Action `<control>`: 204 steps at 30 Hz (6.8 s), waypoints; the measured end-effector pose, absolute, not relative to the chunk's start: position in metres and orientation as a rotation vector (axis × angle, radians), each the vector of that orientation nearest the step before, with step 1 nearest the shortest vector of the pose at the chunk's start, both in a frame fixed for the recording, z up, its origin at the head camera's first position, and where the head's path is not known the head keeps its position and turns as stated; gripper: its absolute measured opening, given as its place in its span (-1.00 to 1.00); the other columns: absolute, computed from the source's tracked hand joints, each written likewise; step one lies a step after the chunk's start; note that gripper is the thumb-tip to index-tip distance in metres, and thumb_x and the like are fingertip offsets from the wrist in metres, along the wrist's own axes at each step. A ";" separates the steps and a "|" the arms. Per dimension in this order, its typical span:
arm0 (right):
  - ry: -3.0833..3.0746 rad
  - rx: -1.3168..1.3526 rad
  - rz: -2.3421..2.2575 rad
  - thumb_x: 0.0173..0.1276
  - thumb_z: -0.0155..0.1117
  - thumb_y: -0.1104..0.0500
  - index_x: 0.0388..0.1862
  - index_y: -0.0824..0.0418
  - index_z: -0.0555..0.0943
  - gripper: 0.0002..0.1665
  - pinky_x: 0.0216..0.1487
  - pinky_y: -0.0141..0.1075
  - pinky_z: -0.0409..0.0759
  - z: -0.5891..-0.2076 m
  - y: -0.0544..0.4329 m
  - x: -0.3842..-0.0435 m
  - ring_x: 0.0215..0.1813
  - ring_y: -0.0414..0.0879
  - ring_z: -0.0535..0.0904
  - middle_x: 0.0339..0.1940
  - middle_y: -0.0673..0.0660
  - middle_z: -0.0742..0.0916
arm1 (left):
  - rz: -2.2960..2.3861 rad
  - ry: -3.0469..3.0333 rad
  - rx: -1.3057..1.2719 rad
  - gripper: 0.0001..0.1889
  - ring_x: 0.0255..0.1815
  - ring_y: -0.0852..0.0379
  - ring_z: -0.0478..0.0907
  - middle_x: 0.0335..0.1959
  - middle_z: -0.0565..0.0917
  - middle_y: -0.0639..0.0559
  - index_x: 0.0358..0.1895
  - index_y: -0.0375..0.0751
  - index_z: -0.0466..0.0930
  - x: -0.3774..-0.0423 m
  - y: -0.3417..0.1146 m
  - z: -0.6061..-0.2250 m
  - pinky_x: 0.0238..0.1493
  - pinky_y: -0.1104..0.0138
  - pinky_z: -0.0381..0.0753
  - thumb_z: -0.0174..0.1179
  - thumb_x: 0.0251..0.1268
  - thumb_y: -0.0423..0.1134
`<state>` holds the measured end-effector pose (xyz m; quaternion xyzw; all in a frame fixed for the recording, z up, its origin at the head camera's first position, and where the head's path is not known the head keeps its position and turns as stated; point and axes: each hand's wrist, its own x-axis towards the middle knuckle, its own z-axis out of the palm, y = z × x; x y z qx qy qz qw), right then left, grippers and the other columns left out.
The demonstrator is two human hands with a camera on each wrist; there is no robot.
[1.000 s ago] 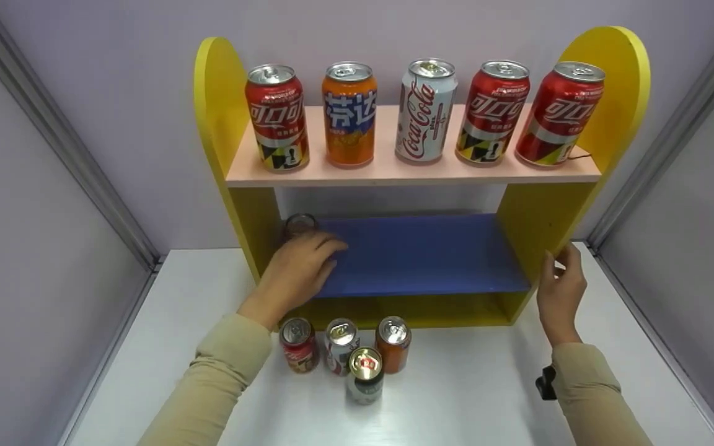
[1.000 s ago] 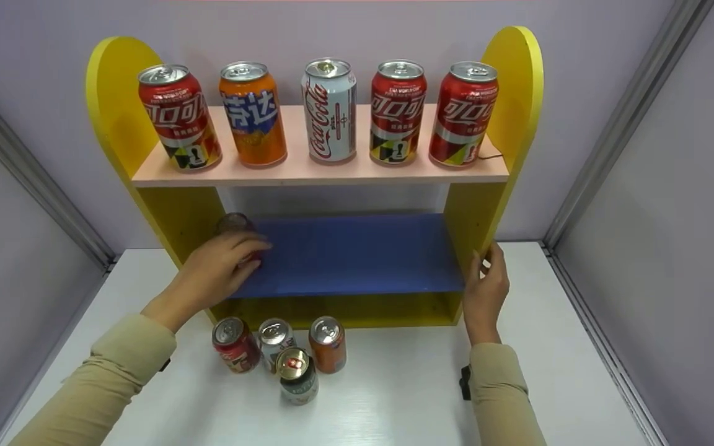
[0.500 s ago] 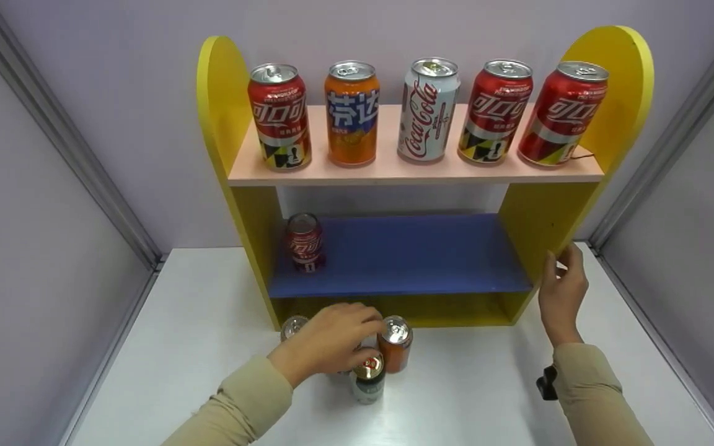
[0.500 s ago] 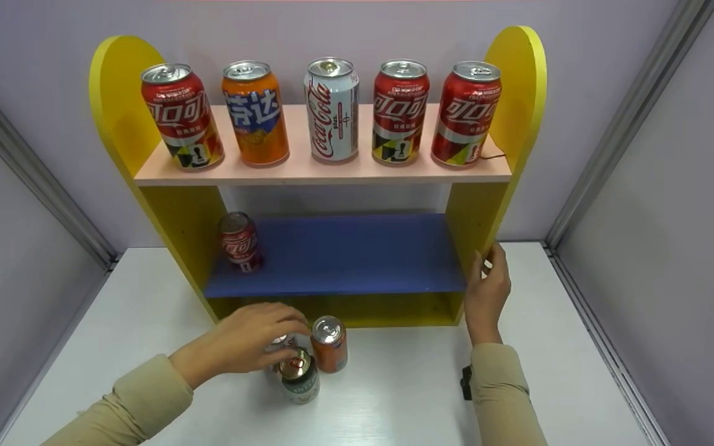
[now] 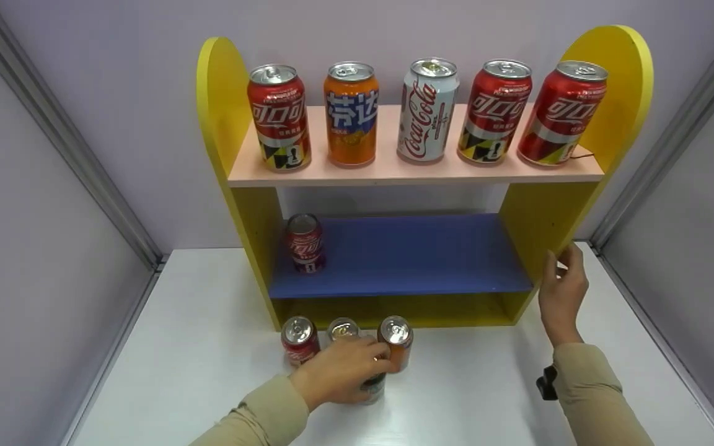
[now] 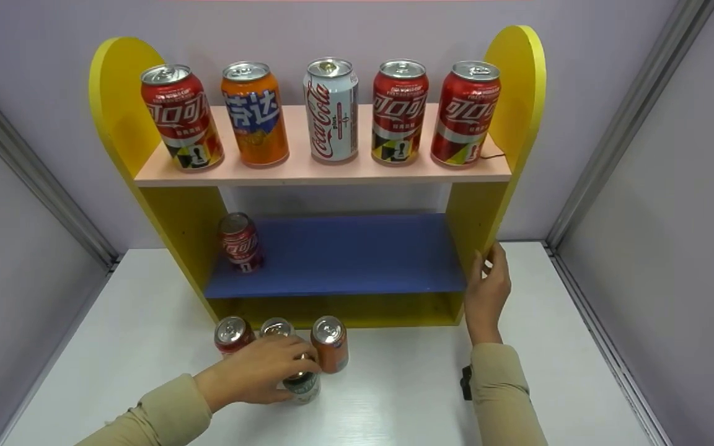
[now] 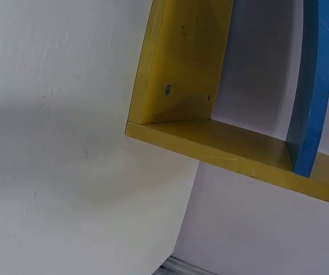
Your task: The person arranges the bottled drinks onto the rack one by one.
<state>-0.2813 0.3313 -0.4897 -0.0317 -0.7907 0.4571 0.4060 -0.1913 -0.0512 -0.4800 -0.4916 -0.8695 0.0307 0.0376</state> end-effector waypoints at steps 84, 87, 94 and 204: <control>-1.960 -0.085 1.136 0.56 0.06 0.23 0.32 0.31 0.45 -0.59 -0.12 -0.50 0.42 -0.495 0.331 -0.285 -0.04 -0.37 0.46 0.02 0.27 0.65 | -0.694 -2.712 -0.743 -0.33 0.26 -0.21 0.39 0.26 0.49 -0.16 0.36 -0.12 0.46 -0.295 -0.057 -0.399 0.29 -0.01 0.42 0.48 0.14 -0.20; -1.978 -0.101 1.133 0.57 0.05 0.21 0.33 0.31 0.43 -0.58 -0.14 -0.50 0.43 -0.494 0.330 -0.284 -0.05 -0.36 0.46 0.01 0.27 0.64 | -0.685 -2.715 -0.714 -0.31 0.31 -0.23 0.34 0.30 0.44 -0.17 0.39 -0.11 0.43 -0.297 -0.053 -0.398 0.29 -0.03 0.42 0.46 0.16 -0.21; -2.003 -0.125 1.141 0.58 0.03 0.19 0.35 0.30 0.41 -0.57 -0.12 -0.48 0.43 -0.494 0.330 -0.284 -0.04 -0.34 0.45 0.04 0.27 0.63 | -0.659 -2.768 -0.628 -0.29 0.38 -0.19 0.26 0.36 0.38 -0.14 0.44 -0.08 0.37 -0.304 -0.045 -0.398 0.32 -0.02 0.39 0.42 0.22 -0.22; -1.986 -0.120 1.129 0.57 0.06 0.22 0.34 0.32 0.43 -0.57 -0.01 -0.49 0.43 -0.495 0.331 -0.284 0.03 -0.34 0.45 0.08 0.26 0.63 | -0.113 -2.623 -0.560 -0.42 0.39 -0.05 0.37 0.32 0.49 -0.15 0.35 -0.28 0.40 -0.317 -0.034 -0.408 0.35 0.14 0.41 0.26 0.24 -0.57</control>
